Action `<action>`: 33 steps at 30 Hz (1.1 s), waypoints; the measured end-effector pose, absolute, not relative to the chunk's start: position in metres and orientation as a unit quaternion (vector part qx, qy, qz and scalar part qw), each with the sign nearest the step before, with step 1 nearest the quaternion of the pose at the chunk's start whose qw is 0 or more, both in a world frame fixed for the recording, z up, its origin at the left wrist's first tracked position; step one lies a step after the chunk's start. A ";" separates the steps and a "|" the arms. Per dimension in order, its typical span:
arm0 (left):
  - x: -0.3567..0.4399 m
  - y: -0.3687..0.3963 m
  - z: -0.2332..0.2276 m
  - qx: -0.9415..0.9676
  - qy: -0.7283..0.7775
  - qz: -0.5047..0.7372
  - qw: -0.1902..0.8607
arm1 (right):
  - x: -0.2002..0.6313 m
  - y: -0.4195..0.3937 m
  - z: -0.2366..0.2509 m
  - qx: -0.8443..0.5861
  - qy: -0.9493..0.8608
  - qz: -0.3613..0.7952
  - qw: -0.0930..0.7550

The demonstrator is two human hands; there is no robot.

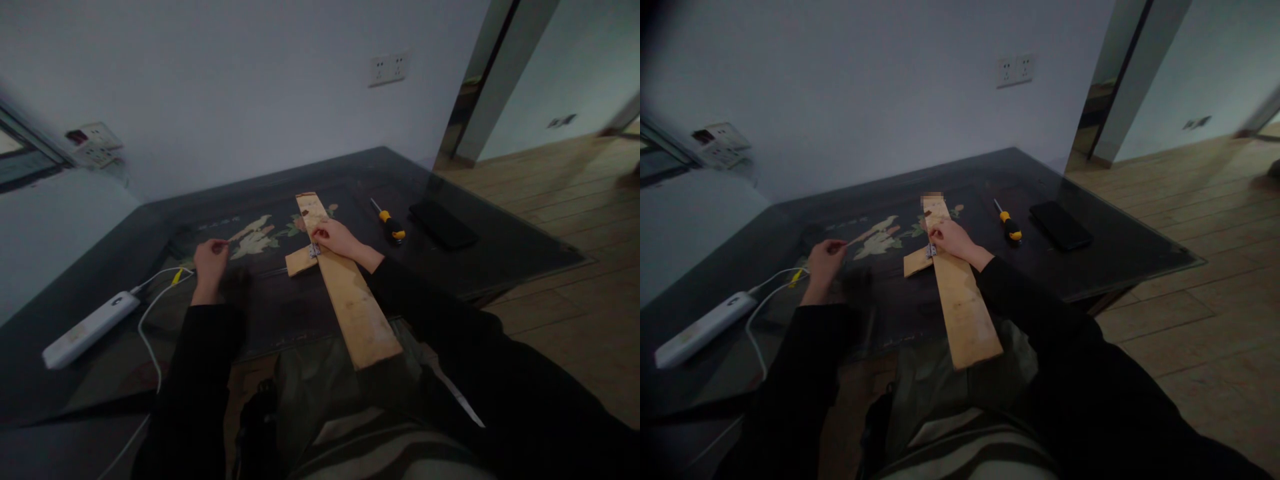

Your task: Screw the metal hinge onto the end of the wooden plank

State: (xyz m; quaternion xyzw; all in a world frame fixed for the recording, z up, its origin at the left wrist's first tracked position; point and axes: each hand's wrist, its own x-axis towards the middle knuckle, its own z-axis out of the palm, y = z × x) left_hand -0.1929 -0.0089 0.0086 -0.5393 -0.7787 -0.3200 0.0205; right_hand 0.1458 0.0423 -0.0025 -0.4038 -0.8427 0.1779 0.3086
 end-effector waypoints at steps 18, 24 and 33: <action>-0.078 -0.017 -0.031 -0.824 -0.472 -0.262 -0.172 | 0.141 0.029 0.004 -0.285 -0.924 0.146 0.210; -0.078 -0.017 -0.029 -0.814 -0.483 -0.269 -0.176 | 0.140 0.025 0.007 -0.296 -0.921 0.143 0.209; -0.077 -0.017 -0.026 -0.815 -0.495 -0.256 -0.161 | 0.141 0.028 0.005 -0.280 -0.912 0.184 0.236</action>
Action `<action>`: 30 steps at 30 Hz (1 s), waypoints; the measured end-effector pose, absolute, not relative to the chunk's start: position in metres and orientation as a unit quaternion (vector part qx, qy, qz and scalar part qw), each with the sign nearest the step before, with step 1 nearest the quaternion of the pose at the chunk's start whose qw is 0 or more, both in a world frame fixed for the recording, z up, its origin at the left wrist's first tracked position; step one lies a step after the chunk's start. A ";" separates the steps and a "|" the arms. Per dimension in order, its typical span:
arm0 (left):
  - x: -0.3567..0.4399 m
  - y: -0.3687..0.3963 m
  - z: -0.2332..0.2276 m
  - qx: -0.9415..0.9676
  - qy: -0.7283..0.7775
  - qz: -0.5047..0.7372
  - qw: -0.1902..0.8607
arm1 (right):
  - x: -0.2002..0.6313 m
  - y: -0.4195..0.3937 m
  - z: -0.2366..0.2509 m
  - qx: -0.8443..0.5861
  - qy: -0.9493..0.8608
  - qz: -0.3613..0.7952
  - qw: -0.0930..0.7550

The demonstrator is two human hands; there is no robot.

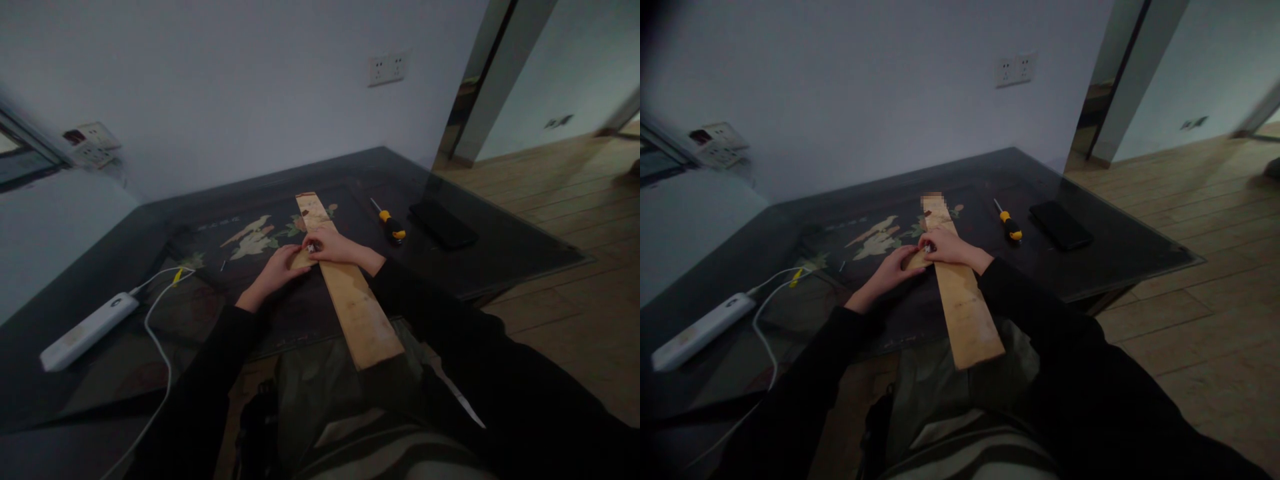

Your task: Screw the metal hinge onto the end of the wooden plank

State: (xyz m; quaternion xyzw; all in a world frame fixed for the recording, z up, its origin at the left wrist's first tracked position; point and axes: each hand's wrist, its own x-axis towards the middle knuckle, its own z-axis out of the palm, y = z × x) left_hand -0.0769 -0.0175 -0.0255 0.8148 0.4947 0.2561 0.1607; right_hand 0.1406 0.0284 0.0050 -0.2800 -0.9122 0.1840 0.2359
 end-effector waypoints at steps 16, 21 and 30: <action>-0.090 -0.013 -0.025 0.832 0.497 0.226 0.101 | 0.142 0.030 0.004 -0.272 -0.897 0.230 0.263; -0.122 -0.003 -0.022 0.804 0.546 0.226 0.062 | 0.141 0.030 0.003 -0.282 -0.893 0.231 0.263; -0.207 -0.001 -0.006 0.577 0.769 0.271 -0.041 | 0.141 0.027 0.006 -0.293 -0.899 0.222 0.239</action>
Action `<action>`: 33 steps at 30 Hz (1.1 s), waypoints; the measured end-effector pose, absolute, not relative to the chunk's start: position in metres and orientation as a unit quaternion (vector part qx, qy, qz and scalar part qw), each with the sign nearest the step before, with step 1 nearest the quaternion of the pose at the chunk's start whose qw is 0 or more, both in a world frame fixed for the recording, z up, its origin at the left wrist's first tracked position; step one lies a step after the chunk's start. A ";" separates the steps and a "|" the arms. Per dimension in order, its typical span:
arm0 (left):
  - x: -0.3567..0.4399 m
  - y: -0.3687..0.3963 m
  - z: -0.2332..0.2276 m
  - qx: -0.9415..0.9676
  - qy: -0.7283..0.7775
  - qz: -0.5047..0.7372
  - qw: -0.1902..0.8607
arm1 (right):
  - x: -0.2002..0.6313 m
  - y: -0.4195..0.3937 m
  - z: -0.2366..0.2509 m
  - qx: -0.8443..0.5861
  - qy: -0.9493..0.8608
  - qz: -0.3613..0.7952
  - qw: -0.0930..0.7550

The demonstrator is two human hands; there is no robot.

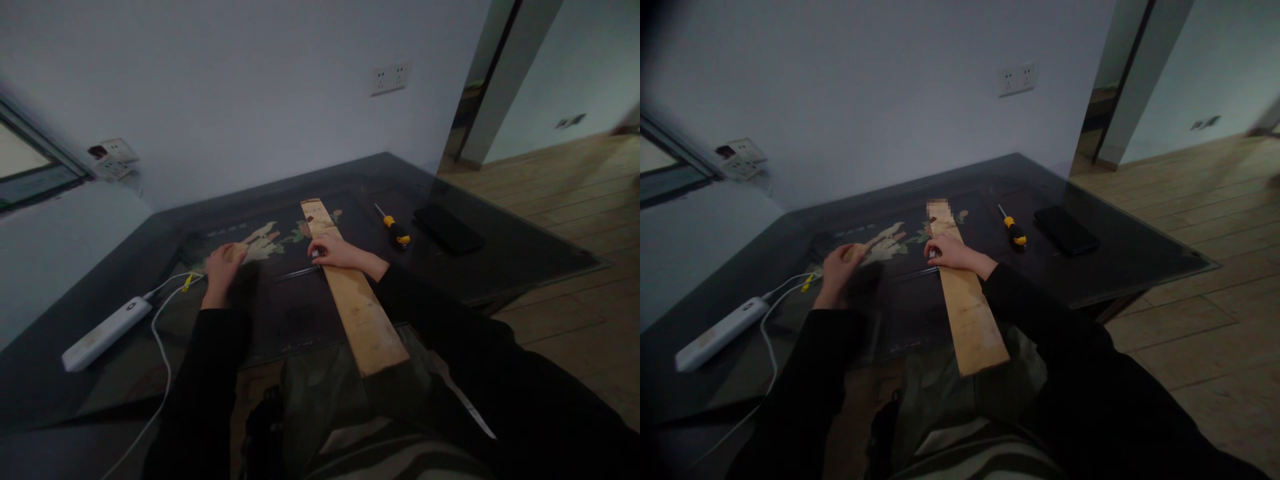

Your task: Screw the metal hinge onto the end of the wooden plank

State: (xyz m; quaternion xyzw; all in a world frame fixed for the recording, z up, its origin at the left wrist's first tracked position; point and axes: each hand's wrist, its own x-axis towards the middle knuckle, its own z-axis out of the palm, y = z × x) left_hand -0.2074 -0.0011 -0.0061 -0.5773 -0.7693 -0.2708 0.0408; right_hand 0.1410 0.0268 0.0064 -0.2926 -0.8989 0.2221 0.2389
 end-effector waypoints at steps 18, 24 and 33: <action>-0.208 -0.013 -0.022 -0.475 -0.863 -0.167 0.042 | 0.142 0.028 0.004 -0.291 -0.902 0.216 0.233; -0.193 -0.011 -0.022 -0.505 -0.848 -0.154 0.049 | 0.141 0.029 0.004 -0.288 -0.905 0.212 0.231; -0.186 -0.022 -0.015 -0.502 -0.846 -0.171 0.055 | 0.140 0.029 0.006 -0.283 -0.913 0.190 0.223</action>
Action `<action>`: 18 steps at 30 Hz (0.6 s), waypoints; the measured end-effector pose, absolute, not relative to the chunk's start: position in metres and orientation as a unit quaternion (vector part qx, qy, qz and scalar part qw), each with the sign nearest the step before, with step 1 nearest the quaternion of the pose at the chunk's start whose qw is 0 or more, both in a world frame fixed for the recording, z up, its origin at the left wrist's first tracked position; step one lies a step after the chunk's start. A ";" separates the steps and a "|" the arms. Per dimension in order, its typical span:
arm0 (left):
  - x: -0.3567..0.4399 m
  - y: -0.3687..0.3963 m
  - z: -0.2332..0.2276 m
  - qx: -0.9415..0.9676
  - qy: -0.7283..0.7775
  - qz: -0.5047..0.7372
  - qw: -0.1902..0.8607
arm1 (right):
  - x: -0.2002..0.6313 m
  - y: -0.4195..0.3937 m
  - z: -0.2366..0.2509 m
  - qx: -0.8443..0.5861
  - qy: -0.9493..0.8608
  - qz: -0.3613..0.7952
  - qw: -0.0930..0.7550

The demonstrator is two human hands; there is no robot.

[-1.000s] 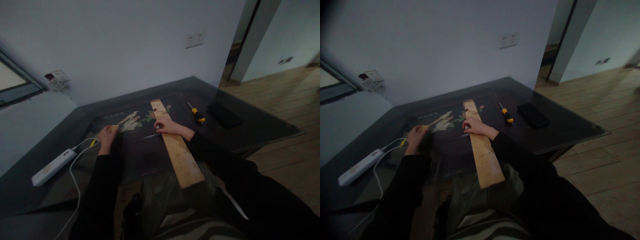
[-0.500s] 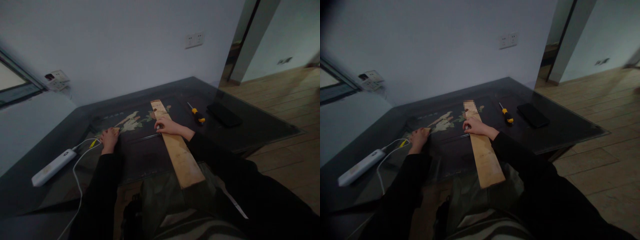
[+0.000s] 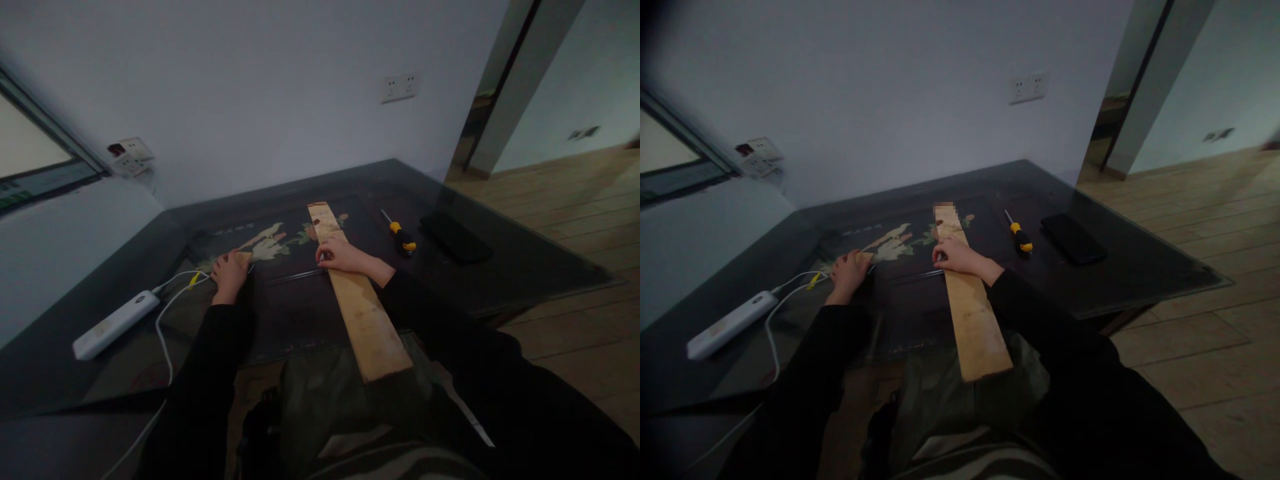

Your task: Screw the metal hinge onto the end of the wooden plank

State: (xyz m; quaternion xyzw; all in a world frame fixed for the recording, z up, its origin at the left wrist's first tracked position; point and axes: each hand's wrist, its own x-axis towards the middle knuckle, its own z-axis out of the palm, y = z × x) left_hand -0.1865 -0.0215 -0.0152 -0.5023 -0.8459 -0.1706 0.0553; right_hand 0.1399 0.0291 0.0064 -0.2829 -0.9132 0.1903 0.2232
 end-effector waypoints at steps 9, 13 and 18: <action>-0.212 -0.067 -0.002 -0.522 -0.848 -0.085 0.030 | 0.143 0.024 0.013 -0.269 -0.921 0.164 0.229; -0.218 -0.078 -0.006 -0.527 -0.848 -0.064 0.009 | 0.144 0.023 0.015 -0.272 -0.921 0.154 0.231; -0.189 -0.086 0.006 -0.591 -0.801 -0.076 0.048 | 0.144 0.021 0.016 -0.271 -0.918 0.161 0.242</action>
